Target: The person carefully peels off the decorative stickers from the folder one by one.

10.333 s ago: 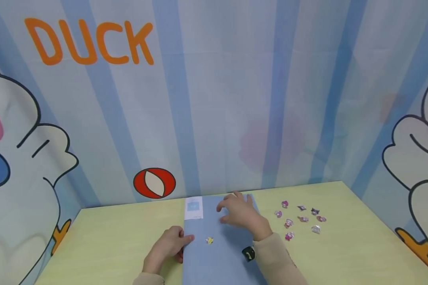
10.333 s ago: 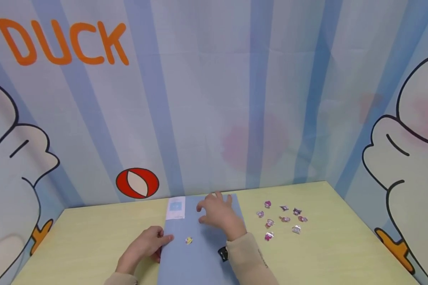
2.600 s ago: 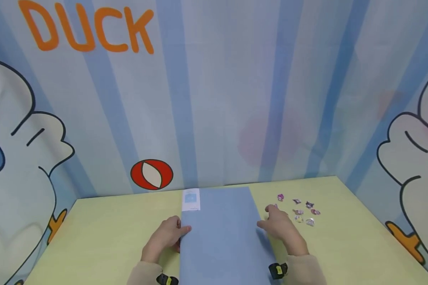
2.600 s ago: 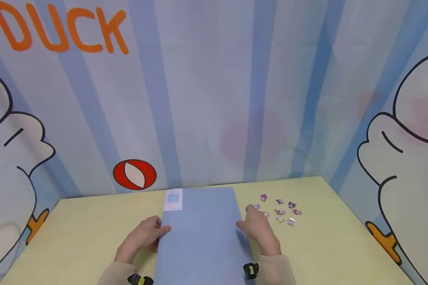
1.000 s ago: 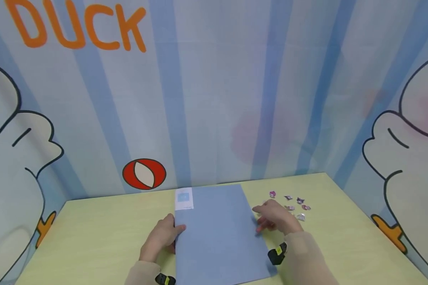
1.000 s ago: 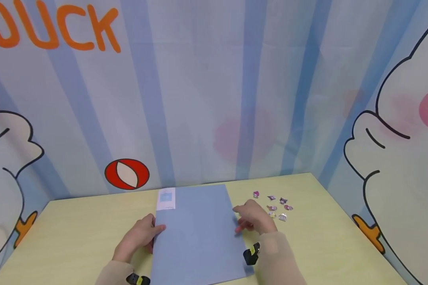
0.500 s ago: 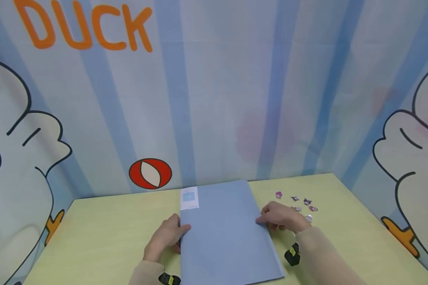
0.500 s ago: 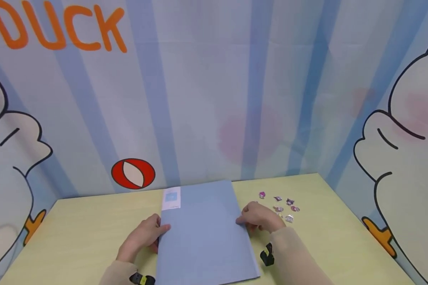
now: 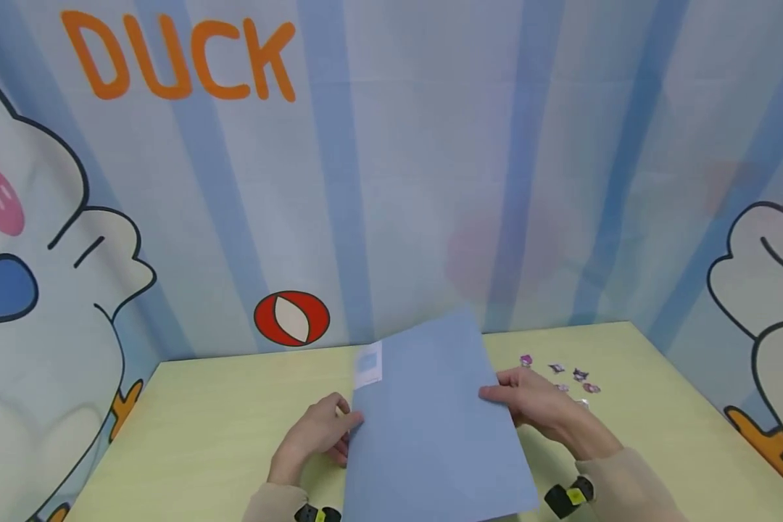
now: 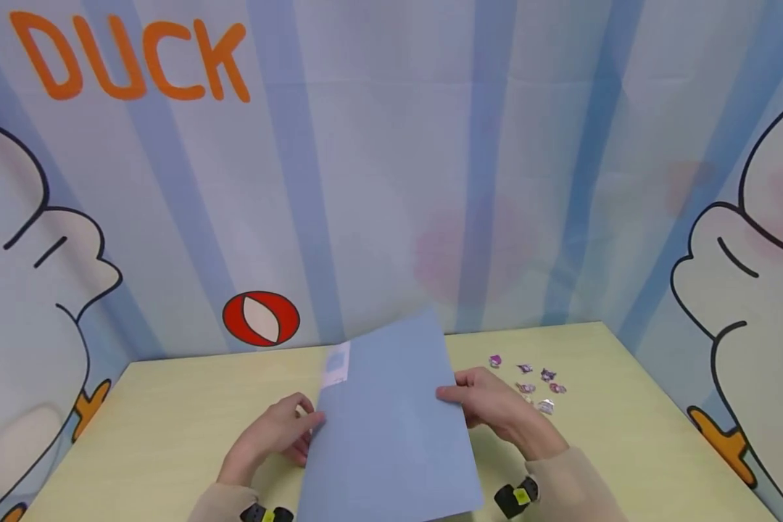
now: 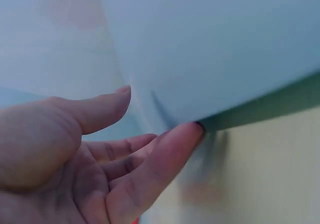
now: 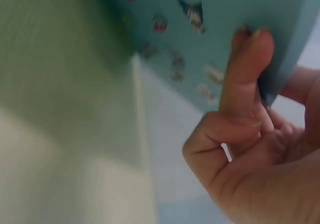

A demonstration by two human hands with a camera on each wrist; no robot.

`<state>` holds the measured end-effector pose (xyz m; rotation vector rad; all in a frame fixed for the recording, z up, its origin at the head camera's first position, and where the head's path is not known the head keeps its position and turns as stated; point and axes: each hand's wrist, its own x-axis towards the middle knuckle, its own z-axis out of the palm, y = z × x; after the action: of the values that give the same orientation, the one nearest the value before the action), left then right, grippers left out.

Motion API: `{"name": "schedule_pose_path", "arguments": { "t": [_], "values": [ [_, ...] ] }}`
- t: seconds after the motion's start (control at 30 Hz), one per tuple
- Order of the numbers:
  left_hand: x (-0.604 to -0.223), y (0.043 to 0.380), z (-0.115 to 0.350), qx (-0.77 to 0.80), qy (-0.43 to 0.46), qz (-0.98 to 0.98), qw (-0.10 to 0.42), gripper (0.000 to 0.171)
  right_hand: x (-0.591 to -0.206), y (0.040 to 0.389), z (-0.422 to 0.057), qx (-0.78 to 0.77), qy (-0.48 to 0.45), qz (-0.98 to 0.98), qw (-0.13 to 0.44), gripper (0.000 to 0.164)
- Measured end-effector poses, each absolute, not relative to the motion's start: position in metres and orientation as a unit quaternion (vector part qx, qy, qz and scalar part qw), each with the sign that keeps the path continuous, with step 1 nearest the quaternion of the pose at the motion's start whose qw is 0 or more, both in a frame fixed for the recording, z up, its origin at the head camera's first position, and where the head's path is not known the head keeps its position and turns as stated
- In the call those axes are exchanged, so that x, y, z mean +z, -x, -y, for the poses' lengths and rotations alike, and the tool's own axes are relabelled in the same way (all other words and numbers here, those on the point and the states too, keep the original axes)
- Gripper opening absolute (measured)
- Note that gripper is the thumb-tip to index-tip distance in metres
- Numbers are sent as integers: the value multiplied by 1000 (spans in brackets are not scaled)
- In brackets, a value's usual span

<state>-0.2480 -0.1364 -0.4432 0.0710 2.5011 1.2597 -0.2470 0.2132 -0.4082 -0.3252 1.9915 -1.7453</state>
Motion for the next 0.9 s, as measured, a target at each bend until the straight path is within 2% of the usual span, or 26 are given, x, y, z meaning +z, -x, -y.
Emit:
{"name": "schedule_pose_path", "arguments": {
  "t": [0.23,0.4,0.6,0.7,0.9],
  "values": [
    [-409,239,114,434,-122,-884,125,30,-362,227,-197,-617,137,-759,157,33],
    [-370,235,88,390,-189,-897,82,33,-336,217,-185,-631,139,-751,135,36],
    [-327,227,63,367,-209,-905,41,46,-307,203,-170,-632,152,-752,112,40],
    [-310,225,54,361,-215,-906,48,55,-293,194,-162,-619,172,-762,90,38],
    [-278,216,46,412,-212,-877,129,73,-269,179,-149,-574,210,-791,42,28]
  ]
}}
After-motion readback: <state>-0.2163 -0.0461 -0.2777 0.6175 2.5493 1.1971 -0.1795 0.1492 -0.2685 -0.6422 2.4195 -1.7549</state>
